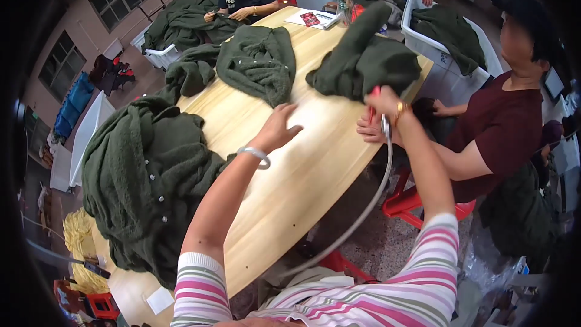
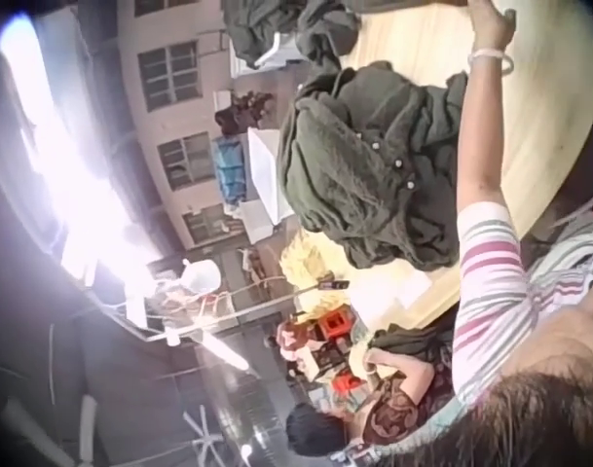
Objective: Trimming excess threads from green knit garments using a pair of scissors.
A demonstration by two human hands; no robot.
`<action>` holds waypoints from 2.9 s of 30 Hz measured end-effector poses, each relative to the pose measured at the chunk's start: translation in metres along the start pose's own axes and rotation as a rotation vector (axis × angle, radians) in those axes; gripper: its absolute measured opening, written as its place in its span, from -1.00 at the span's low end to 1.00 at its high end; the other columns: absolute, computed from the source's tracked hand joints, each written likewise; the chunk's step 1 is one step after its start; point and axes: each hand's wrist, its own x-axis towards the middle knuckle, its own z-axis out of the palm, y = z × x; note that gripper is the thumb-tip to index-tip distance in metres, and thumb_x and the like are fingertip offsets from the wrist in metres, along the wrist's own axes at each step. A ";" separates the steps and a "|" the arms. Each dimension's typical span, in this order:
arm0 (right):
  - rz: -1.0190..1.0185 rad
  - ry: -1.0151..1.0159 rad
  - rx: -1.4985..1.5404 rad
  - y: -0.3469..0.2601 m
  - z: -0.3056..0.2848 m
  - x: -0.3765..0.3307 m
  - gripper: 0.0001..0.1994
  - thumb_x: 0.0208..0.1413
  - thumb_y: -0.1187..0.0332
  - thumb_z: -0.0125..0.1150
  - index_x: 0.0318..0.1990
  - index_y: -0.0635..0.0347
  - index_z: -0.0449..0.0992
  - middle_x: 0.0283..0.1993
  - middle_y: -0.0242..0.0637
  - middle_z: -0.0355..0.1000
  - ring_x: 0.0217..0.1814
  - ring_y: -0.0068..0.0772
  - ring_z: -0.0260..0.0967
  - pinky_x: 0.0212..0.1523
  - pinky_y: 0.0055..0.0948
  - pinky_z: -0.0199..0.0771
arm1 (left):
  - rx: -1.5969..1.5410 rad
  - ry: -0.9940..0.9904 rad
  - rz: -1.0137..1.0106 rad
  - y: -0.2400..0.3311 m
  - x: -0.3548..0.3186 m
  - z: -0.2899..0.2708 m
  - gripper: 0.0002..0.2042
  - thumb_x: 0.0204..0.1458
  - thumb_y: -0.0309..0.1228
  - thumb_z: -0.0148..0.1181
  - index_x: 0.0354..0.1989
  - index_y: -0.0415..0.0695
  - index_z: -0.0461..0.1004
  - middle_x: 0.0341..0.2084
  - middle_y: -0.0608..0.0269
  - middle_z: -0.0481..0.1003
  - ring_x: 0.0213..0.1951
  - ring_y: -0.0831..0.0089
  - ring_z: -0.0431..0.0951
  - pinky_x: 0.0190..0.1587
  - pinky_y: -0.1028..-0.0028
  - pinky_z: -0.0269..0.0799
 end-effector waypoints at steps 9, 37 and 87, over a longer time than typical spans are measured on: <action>0.114 -0.393 0.442 0.046 0.082 -0.138 -0.57 0.20 0.43 -0.05 0.20 0.34 0.09 -0.38 -0.21 0.46 -0.41 -0.37 0.51 -0.62 -0.59 0.53 | 0.325 0.153 -0.095 -0.067 0.043 0.015 -0.06 -0.19 -0.24 0.39 0.36 0.13 -0.11 0.33 -0.07 -0.11 0.35 -0.06 -0.15 0.23 -0.13 -0.04; -0.095 -0.548 0.167 -0.010 0.119 -0.193 -0.66 0.15 0.38 0.05 0.06 0.31 0.29 -0.40 -0.38 0.39 -0.40 -0.64 0.37 -0.52 -0.63 0.47 | 0.258 -0.289 -0.287 0.068 -0.324 -0.066 -0.66 -0.22 -0.31 0.34 -0.21 -0.07 0.46 -0.28 0.14 0.43 -0.08 0.20 0.39 0.09 0.13 0.11; -0.470 -0.600 -0.582 -0.073 0.171 -0.212 -0.78 0.02 0.28 0.12 -0.22 0.18 0.41 -0.40 -0.01 0.48 -0.26 0.10 0.45 -0.21 -0.03 0.42 | -0.365 0.379 -0.163 -0.138 -0.152 -0.015 -0.77 -0.20 -0.54 0.13 -0.28 -0.23 0.49 -0.41 -0.01 0.56 -0.32 0.19 0.57 -0.23 0.39 0.41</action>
